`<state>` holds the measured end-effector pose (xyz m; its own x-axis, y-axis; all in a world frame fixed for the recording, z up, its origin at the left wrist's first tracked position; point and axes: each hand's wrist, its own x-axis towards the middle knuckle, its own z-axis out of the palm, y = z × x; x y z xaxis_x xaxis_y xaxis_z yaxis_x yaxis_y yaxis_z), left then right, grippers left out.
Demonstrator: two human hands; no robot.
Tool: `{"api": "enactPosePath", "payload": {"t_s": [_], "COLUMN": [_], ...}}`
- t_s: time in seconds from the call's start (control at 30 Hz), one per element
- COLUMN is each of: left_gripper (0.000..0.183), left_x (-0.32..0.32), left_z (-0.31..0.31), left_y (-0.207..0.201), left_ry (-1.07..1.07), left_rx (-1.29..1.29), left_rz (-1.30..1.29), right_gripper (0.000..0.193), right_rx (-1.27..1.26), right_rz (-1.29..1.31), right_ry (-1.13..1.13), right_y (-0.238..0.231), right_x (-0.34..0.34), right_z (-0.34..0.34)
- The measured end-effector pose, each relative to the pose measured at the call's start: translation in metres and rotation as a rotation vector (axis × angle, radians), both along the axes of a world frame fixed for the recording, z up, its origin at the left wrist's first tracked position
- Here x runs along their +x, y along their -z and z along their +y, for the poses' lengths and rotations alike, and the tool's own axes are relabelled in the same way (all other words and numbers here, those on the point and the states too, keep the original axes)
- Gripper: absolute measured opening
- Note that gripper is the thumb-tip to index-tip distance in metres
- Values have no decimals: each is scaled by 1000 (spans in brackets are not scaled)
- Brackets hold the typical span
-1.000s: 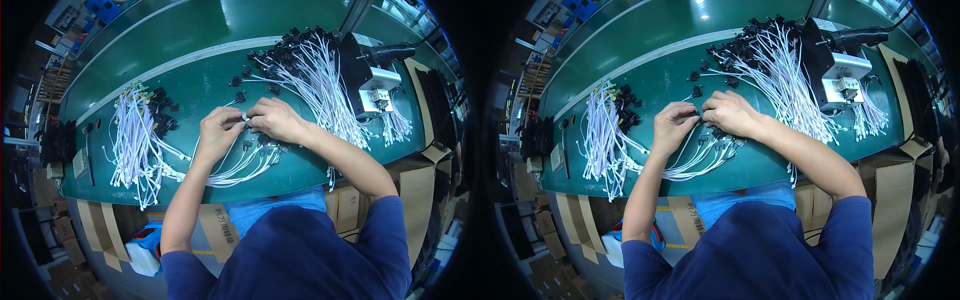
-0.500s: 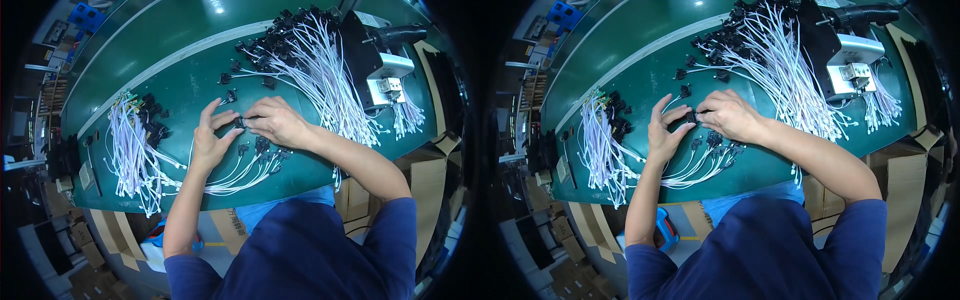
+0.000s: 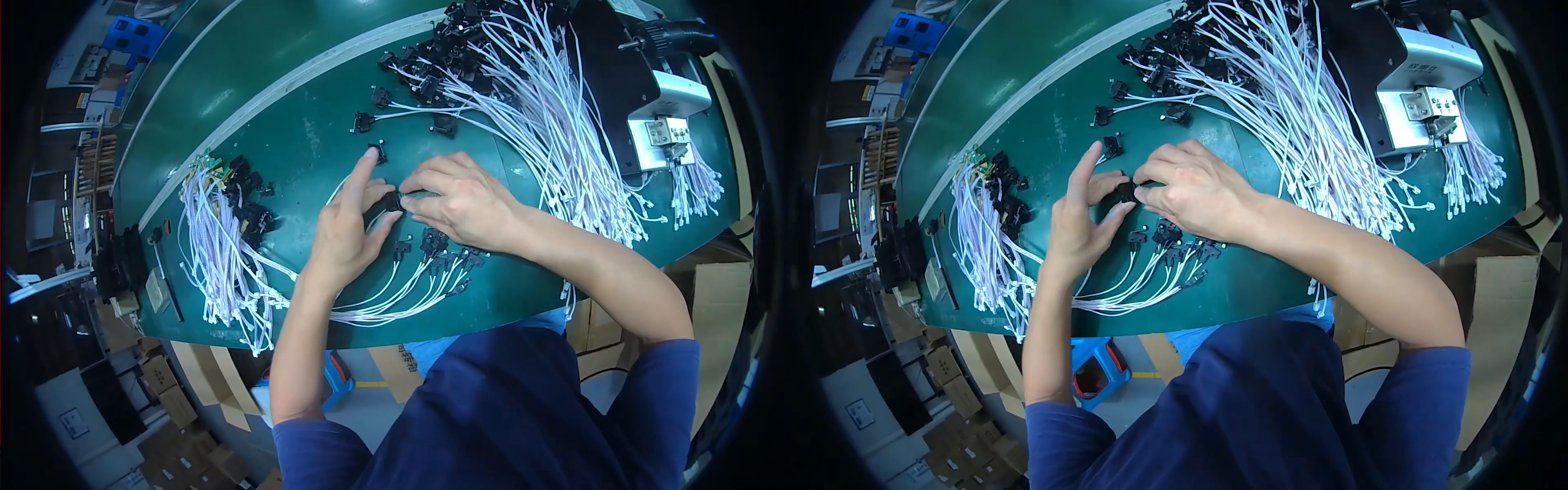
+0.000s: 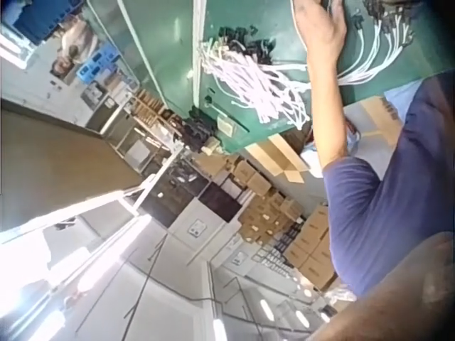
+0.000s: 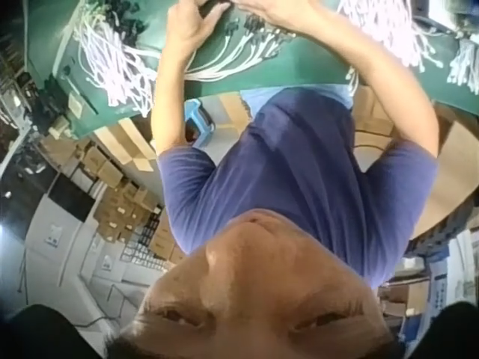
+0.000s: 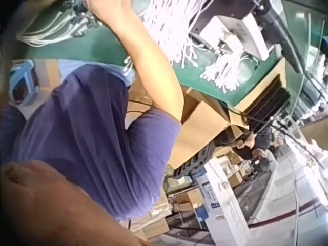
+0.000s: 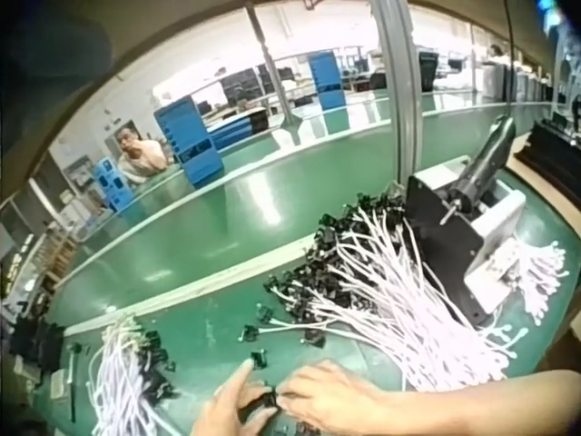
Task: The worker is assembling wiring harnesses by attaching connectors to bundles of wires at a factory workbench.
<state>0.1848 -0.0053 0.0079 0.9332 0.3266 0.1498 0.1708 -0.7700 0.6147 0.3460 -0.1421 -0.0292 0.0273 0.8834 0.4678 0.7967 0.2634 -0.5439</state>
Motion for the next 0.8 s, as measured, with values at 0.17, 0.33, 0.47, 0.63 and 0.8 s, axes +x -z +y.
{"api": "enactPosePath", "payload": {"t_s": [0.17, 0.33, 0.47, 0.63, 0.8], "left_gripper": [78, 80, 76, 57, 44], "left_x": [13, 13, 17, 7, 9], "left_z": [2, 2, 1, 6, 1], "left_y": [-16, -19, -11, 2, 14], "left_ry": [74, 58, 27, 40, 61], "left_rx": [-16, -34, -33, 79, 92], "left_rz": [58, 143, 121, -11, -243], "right_gripper": [13, 42, 36, 22, 35], "right_rx": [-34, -728, -929, -1109, -890], "right_rz": [185, 131, -32, -11, -244], "right_ry": [27, 24, -54, -150, 25], "right_y": [-1, -54, -70, -71, -60], "right_x": [1, 8, 16, 4, 4], "right_z": [5, 49, 70, 87, 62]}}
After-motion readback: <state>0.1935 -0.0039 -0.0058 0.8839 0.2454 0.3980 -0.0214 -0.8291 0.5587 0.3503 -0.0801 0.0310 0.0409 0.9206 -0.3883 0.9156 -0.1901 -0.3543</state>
